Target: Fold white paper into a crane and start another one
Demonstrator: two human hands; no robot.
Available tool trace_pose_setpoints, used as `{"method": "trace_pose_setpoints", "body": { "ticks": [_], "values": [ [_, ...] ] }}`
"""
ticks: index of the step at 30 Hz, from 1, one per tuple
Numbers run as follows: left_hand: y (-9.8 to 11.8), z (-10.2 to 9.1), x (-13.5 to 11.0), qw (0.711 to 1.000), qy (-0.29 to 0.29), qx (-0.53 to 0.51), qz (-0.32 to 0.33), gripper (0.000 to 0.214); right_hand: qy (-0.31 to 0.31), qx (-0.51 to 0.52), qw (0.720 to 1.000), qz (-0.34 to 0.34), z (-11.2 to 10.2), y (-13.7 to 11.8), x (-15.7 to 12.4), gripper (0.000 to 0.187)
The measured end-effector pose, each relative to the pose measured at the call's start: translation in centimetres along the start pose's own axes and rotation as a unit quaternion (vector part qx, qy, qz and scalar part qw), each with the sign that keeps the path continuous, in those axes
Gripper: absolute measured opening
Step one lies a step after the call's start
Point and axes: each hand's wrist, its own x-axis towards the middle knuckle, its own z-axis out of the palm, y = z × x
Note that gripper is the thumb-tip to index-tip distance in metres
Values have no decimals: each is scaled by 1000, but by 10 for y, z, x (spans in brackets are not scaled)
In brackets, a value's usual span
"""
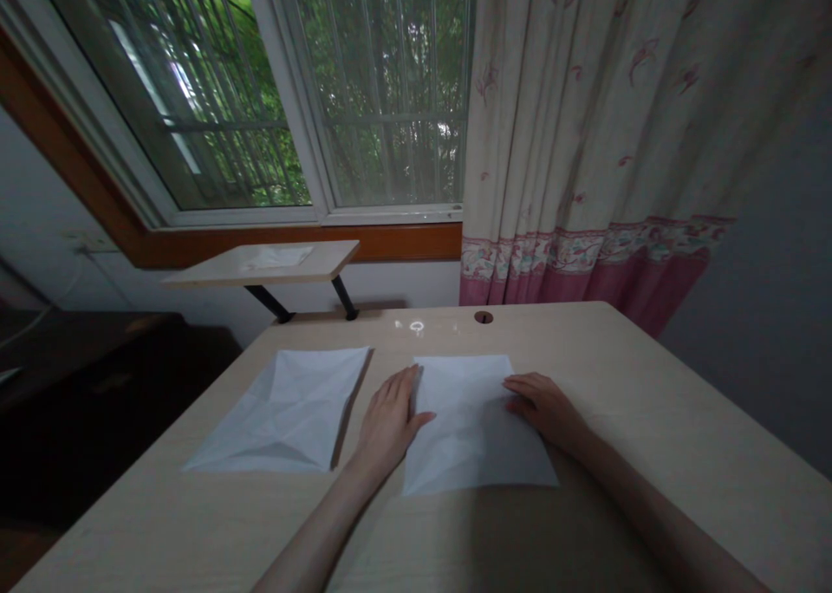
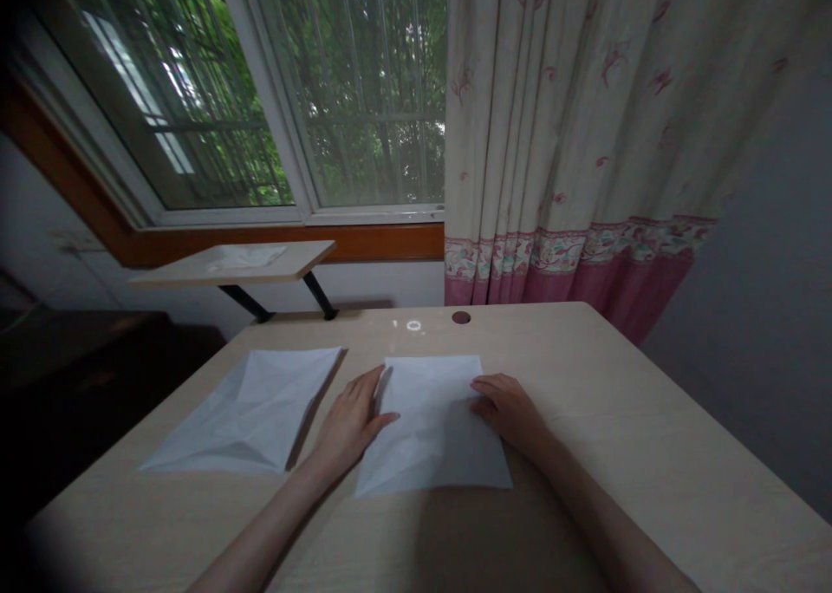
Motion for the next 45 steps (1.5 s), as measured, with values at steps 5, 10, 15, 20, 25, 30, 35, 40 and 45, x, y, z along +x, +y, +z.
{"method": "trace_pose_setpoints", "body": {
  "ticks": [5,10,15,20,25,30,35,40,45],
  "values": [
    [-6,5,-1,998,-68,5,5,67,35,-48,997,40,3,7,1,49],
    [-7,7,0,999,-50,-8,12,55,6,-64,991,115,6,8,1,67],
    [-6,8,0,997,1,-69,35,49,-28,-42,994,93,4,8,3,56],
    [-5,8,0,988,-9,-153,36,80,-4,35,997,73,2,5,4,63],
    [0,7,0,977,-17,-210,25,90,21,107,991,76,-1,-5,3,74],
    [4,4,0,976,3,-219,23,94,58,130,986,83,-1,-12,3,91],
    [3,10,0,973,60,-216,51,98,117,153,978,82,3,-18,4,105],
    [7,11,-1,947,121,-293,53,96,154,241,953,96,-4,-27,5,116],
    [20,-3,-3,894,127,-429,-28,81,162,373,903,142,-22,-43,2,92]
  ]
}}
